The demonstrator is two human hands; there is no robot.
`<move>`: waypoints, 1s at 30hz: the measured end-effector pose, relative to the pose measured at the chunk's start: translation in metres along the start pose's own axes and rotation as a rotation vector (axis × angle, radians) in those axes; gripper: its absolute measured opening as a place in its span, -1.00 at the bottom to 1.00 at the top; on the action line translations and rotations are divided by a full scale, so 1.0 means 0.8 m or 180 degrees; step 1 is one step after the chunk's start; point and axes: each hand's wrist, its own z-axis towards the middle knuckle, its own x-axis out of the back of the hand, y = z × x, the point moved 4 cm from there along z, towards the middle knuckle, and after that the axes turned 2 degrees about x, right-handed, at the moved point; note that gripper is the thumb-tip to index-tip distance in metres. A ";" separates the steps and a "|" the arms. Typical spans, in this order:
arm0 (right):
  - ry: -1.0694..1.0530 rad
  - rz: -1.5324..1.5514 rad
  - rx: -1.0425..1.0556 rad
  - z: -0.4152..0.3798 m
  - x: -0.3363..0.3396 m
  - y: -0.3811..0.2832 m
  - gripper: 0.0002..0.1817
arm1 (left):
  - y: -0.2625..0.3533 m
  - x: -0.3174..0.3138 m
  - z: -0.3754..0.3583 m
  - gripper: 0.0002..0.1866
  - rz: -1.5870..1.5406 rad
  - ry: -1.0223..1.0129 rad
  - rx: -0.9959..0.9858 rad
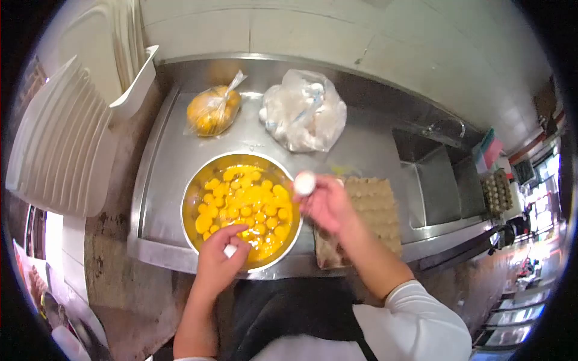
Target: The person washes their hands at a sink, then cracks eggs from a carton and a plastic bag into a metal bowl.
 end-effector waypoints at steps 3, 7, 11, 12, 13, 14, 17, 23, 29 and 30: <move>0.0494 -0.0662 0.1158 0.023 0.009 -0.099 -0.58 | -0.011 0.003 -0.013 -0.64 -0.0459 0.0039 0.0272; 0.0993 -0.0877 0.1767 0.086 0.009 -0.184 -0.57 | -0.013 0.005 -0.022 -0.64 -0.0620 0.0129 0.0271; 0.1046 -0.1113 0.1473 0.156 -0.007 -0.228 -0.46 | -0.020 0.002 -0.029 -0.63 -0.0727 0.0128 0.0485; 0.1301 -0.1121 0.1303 0.165 -0.007 -0.234 -0.42 | -0.022 0.000 -0.031 -0.63 -0.0715 0.0129 0.0488; 0.1554 -0.1128 0.1131 0.170 -0.003 -0.235 -0.36 | -0.024 -0.002 -0.033 -0.63 -0.0760 0.0164 0.0432; 0.1550 -0.1119 0.1127 0.170 0.000 -0.233 -0.36 | -0.024 -0.001 -0.034 -0.63 -0.0806 0.0202 0.0377; 0.1438 -0.1202 0.1249 0.162 0.011 -0.227 -0.34 | -0.027 0.001 -0.037 -0.64 -0.1044 0.0160 0.0398; 0.1588 -0.1987 0.2218 0.064 0.000 -0.177 -0.56 | -0.021 0.003 -0.027 -0.56 -0.1859 0.0031 0.0566; -0.0102 -0.4147 0.1558 -0.085 -0.120 0.022 -0.52 | -0.013 -0.021 -0.013 -0.28 -0.2815 -0.0322 0.0836; -0.0535 -0.4683 0.1244 -0.103 -0.137 0.044 -0.47 | -0.009 -0.026 -0.010 -0.27 -0.2931 -0.0263 0.0786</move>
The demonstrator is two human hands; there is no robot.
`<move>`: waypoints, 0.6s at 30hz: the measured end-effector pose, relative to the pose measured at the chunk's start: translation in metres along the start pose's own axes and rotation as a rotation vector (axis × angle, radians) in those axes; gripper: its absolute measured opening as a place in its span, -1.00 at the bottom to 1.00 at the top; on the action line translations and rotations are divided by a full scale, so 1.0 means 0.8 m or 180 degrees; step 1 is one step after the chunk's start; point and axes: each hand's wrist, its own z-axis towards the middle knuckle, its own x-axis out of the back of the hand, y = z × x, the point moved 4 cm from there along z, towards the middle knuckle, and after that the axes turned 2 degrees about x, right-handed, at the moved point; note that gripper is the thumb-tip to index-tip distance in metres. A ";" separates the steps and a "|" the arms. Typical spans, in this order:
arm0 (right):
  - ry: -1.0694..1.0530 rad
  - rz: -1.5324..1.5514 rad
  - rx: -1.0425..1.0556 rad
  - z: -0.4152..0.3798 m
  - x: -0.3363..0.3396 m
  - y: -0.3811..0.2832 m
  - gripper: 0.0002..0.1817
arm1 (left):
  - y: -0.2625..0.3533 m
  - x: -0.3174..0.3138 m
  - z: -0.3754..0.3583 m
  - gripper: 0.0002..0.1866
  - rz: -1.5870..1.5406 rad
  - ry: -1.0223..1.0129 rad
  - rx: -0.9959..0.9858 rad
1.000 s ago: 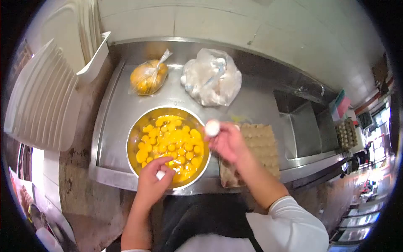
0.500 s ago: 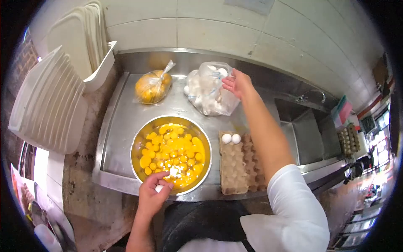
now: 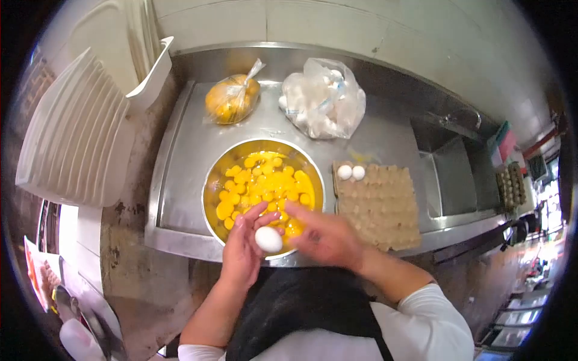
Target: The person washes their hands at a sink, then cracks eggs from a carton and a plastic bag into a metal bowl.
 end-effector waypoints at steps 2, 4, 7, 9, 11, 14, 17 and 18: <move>0.0099 -0.0363 0.0438 -0.012 -0.034 -0.006 -0.44 | -0.003 -0.004 0.002 -0.26 -0.0186 -0.0153 0.0012; 0.0110 -0.0842 0.0690 -0.027 -0.060 0.004 -0.40 | -0.010 -0.009 0.001 -0.26 -0.0265 -0.0232 0.0169; 0.0562 -0.1170 0.0796 -0.040 -0.071 0.014 -0.42 | -0.020 -0.012 -0.001 -0.25 -0.0334 -0.0418 0.0442; 0.0792 -0.1015 0.0743 -0.057 -0.072 0.015 -0.45 | -0.027 -0.015 -0.004 -0.26 0.0090 -0.0729 0.0528; 0.1173 -0.0947 0.0251 -0.086 -0.065 0.022 -0.48 | -0.022 -0.013 -0.010 -0.30 0.0324 -0.0732 0.0595; 0.1680 -0.0781 -0.0264 -0.157 -0.070 0.051 -0.48 | -0.001 -0.003 -0.007 -0.36 0.1296 -0.0691 0.0035; 0.2010 -0.0729 -0.0859 -0.211 -0.095 0.097 -0.49 | 0.010 0.017 -0.004 -0.40 0.1128 -0.0571 0.0253; 0.2070 -0.0654 -0.1075 -0.221 -0.104 0.111 -0.49 | 0.015 0.019 -0.003 -0.41 0.1006 -0.0492 0.0284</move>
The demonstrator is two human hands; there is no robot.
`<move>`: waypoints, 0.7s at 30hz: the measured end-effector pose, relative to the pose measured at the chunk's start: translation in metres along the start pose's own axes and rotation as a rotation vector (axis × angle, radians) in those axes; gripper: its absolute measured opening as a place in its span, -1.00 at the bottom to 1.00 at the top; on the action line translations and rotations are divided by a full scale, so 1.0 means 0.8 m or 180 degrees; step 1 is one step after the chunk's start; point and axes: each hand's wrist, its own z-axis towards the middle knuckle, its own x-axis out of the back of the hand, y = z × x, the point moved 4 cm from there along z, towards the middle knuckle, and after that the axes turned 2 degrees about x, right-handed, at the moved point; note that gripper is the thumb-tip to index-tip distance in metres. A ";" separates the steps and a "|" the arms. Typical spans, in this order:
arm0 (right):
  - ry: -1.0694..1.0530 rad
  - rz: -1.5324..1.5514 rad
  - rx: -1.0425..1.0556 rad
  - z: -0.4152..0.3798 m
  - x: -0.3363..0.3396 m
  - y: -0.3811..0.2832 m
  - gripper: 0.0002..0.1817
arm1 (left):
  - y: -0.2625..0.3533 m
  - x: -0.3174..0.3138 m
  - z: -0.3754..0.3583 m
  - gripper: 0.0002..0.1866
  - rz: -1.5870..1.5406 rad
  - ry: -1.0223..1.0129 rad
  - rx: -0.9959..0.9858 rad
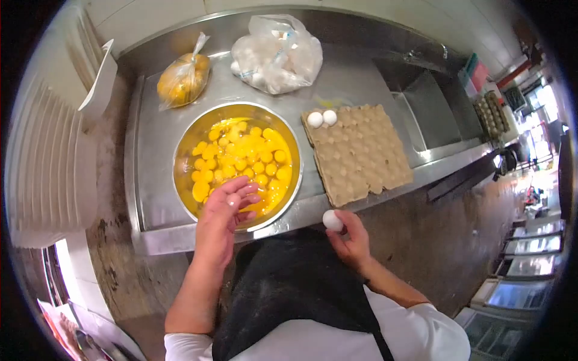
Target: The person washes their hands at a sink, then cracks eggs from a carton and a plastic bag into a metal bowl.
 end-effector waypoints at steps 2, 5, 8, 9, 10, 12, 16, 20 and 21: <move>0.0125 0.0005 -0.0095 -0.012 -0.012 0.015 -0.49 | 0.003 0.005 0.001 -0.41 -0.0012 -0.0034 -0.0021; 0.0400 0.0070 0.0028 -0.018 -0.014 0.014 -0.49 | 0.008 0.005 0.001 -0.41 -0.0020 -0.0079 -0.0079; 0.0518 -0.0095 0.0262 -0.022 -0.020 0.027 -0.50 | 0.009 0.001 0.000 -0.49 -0.0023 -0.0294 -0.0027; 0.0452 -0.0334 0.0313 -0.022 -0.025 0.030 -0.50 | 0.009 0.001 0.000 -0.49 0.0054 -0.0316 -0.0007; 0.0483 -0.0339 0.0303 -0.025 -0.026 0.032 -0.50 | 0.009 0.001 0.001 -0.50 0.0123 -0.0340 0.0006; 0.0212 -0.0386 0.0088 -0.017 -0.027 0.030 -0.53 | 0.009 0.001 0.002 -0.52 0.0070 -0.0360 0.0032; 0.0435 -0.0121 0.0373 0.017 -0.012 -0.030 -0.53 | 0.001 -0.004 0.002 -0.49 0.0551 -0.0361 -0.0060; -0.0628 0.2914 -0.1439 0.066 -0.030 -0.071 -0.55 | -0.006 -0.019 0.008 -0.47 0.1840 -0.0791 -0.0474; -0.1005 0.3529 -0.1725 0.077 -0.040 -0.081 -0.54 | 0.002 -0.026 0.009 -0.49 0.2181 -0.0782 -0.0719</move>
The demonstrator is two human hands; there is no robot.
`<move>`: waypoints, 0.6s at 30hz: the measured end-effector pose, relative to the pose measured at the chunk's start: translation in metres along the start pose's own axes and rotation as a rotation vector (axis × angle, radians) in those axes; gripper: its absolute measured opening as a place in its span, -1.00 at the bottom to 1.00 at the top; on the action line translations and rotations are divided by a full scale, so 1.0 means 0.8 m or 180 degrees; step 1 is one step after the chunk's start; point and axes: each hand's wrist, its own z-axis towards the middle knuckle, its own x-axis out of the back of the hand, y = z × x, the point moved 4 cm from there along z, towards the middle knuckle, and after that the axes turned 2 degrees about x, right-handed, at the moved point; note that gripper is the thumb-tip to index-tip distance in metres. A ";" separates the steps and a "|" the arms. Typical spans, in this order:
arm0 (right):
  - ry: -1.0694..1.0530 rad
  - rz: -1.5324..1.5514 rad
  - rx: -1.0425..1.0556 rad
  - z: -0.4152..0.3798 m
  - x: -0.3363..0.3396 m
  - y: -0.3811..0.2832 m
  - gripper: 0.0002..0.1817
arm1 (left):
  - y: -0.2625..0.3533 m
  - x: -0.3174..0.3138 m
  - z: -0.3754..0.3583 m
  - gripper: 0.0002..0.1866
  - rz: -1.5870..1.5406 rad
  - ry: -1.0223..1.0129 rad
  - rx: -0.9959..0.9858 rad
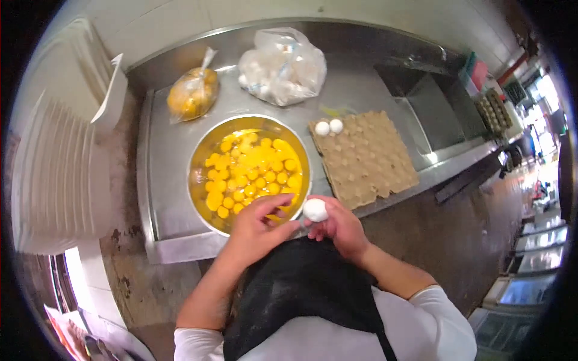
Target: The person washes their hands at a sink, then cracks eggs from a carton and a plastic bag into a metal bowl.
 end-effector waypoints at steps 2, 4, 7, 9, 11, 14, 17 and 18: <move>-0.0188 -0.0127 0.0046 0.022 -0.020 -0.003 -0.49 | 0.001 -0.001 0.006 -0.54 0.0182 0.0207 -0.0119; -0.0283 0.0057 -0.0227 0.035 -0.038 -0.006 -0.50 | -0.001 0.005 0.007 -0.57 0.0173 0.0342 -0.0096; -0.0330 -0.0381 -0.0169 0.051 -0.054 -0.011 -0.50 | 0.004 0.015 0.006 -0.62 0.0108 0.0548 -0.0003; -0.0397 -0.0540 -0.0152 0.058 -0.064 -0.017 -0.52 | 0.003 0.019 0.003 -0.63 0.0067 0.0688 0.0074; -0.0449 -0.0698 -0.0124 0.066 -0.068 -0.017 -0.54 | -0.005 0.021 0.002 -0.64 0.0062 0.0900 0.0166; -0.0658 -0.0921 0.0028 0.080 -0.068 -0.014 -0.57 | -0.006 0.022 0.005 -0.65 0.0028 0.1120 0.0303; -0.0725 -0.1053 0.0056 0.089 -0.070 -0.015 -0.61 | -0.008 0.023 0.009 -0.66 0.0294 0.1231 0.0394; -0.0732 -0.0996 0.0043 0.091 -0.070 -0.014 -0.61 | -0.010 0.021 0.010 -0.66 0.0296 0.1252 0.0403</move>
